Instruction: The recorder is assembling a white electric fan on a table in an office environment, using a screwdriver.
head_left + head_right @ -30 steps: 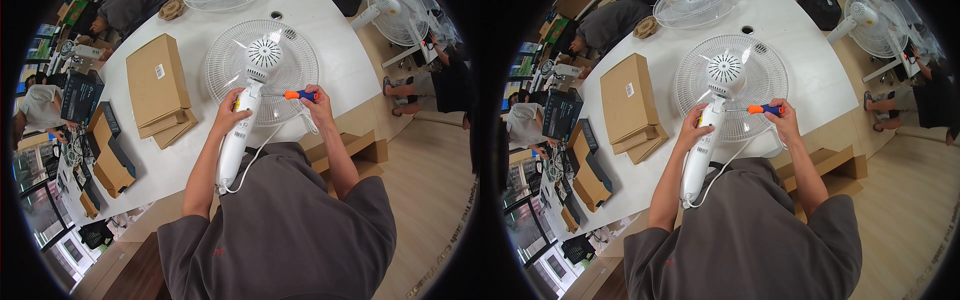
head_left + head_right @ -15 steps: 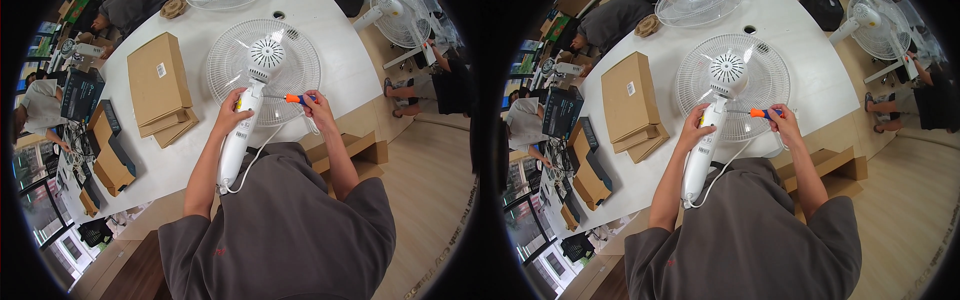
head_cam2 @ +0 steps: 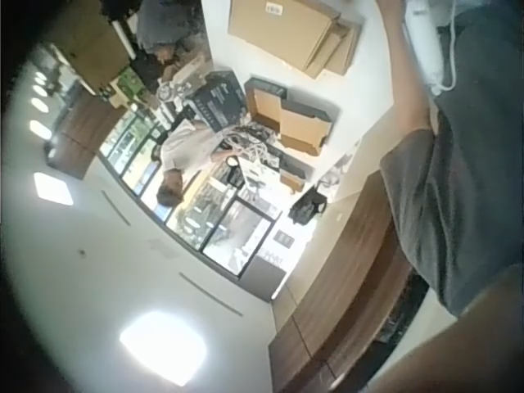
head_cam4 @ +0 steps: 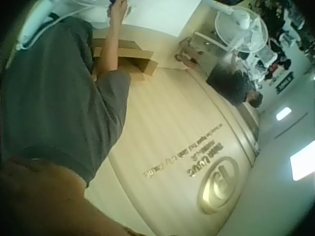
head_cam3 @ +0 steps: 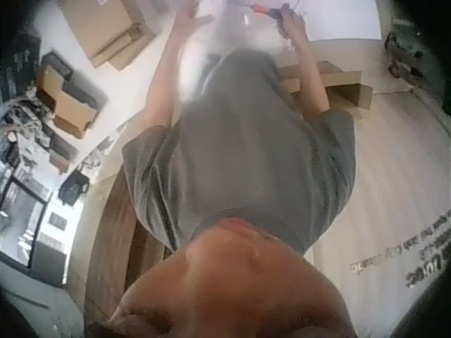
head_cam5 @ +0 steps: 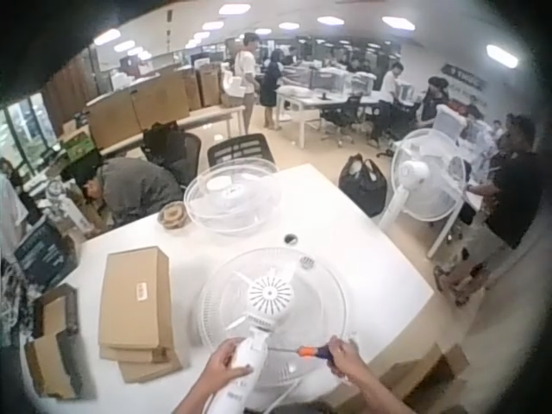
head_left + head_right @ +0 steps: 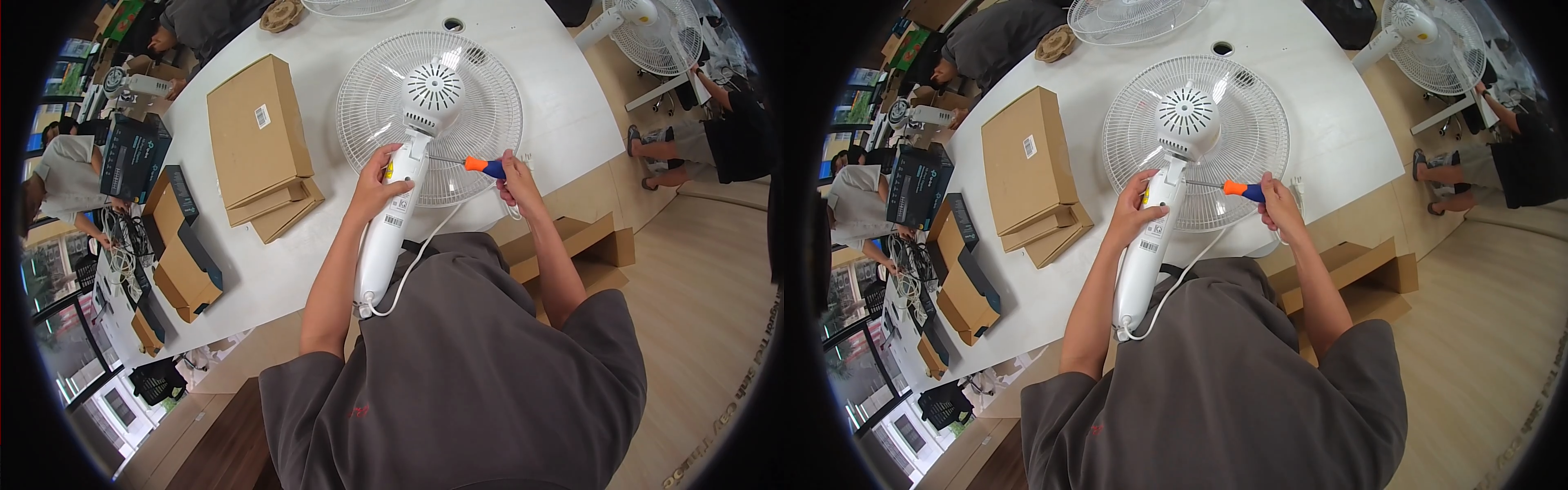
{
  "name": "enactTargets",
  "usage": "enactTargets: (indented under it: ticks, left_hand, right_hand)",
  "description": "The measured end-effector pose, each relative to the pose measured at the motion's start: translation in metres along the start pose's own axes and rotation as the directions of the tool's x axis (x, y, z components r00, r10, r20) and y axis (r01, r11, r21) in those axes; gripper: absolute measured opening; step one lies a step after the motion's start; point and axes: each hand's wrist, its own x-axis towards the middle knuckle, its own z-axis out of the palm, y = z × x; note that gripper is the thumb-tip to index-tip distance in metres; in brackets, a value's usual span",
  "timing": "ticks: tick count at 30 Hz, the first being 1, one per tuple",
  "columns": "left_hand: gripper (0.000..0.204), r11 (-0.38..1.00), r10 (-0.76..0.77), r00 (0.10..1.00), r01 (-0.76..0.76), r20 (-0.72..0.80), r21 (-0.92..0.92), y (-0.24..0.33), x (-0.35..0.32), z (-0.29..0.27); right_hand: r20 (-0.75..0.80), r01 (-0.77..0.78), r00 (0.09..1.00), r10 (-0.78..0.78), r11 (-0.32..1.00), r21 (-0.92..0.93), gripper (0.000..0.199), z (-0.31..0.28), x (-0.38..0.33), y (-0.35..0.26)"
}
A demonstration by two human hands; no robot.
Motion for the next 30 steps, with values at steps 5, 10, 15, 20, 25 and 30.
enactTargets:
  ticks: [5, 10, 15, 20, 25, 30]
  left_hand:
    - [0.073, 1.0, -0.009, 1.0, 0.009, 0.003, 0.003, 0.001, -0.001, 0.0]
    - [0.073, 1.0, -0.006, 1.0, 0.006, -0.012, 0.015, 0.001, -0.002, 0.001]
    - [0.073, 1.0, -0.003, 1.0, 0.003, -0.012, 0.01, 0.001, -0.001, 0.001]
    - [0.073, 1.0, 0.004, 1.0, -0.004, -0.004, 0.014, -0.001, 0.0, 0.0]
    - [0.073, 1.0, 0.008, 1.0, -0.008, -0.007, 0.016, 0.0, 0.0, 0.001]
    - [0.073, 1.0, -0.008, 1.0, 0.008, -0.009, 0.01, 0.003, -0.002, 0.001]
  right_hand:
    - [0.036, -0.01, 0.999, 0.009, 1.0, 0.015, 0.036, -0.001, 0.004, 0.003]
    - [0.035, 0.275, 0.959, -0.28, 0.954, 0.117, 0.015, 0.002, 0.005, 0.015]
    - [0.04, 0.444, 0.885, -0.464, 0.866, 0.232, 0.03, -0.001, 0.013, 0.026]
    - [-0.023, 0.339, 0.941, -0.338, 0.934, 0.112, 0.025, 0.004, 0.009, 0.012]
    - [-0.022, -0.028, 0.999, 0.027, 0.999, -0.046, 0.041, -0.004, 0.002, -0.002]
    - [0.011, 0.041, 0.999, -0.041, 0.999, 0.003, 0.037, -0.002, 0.007, -0.001]
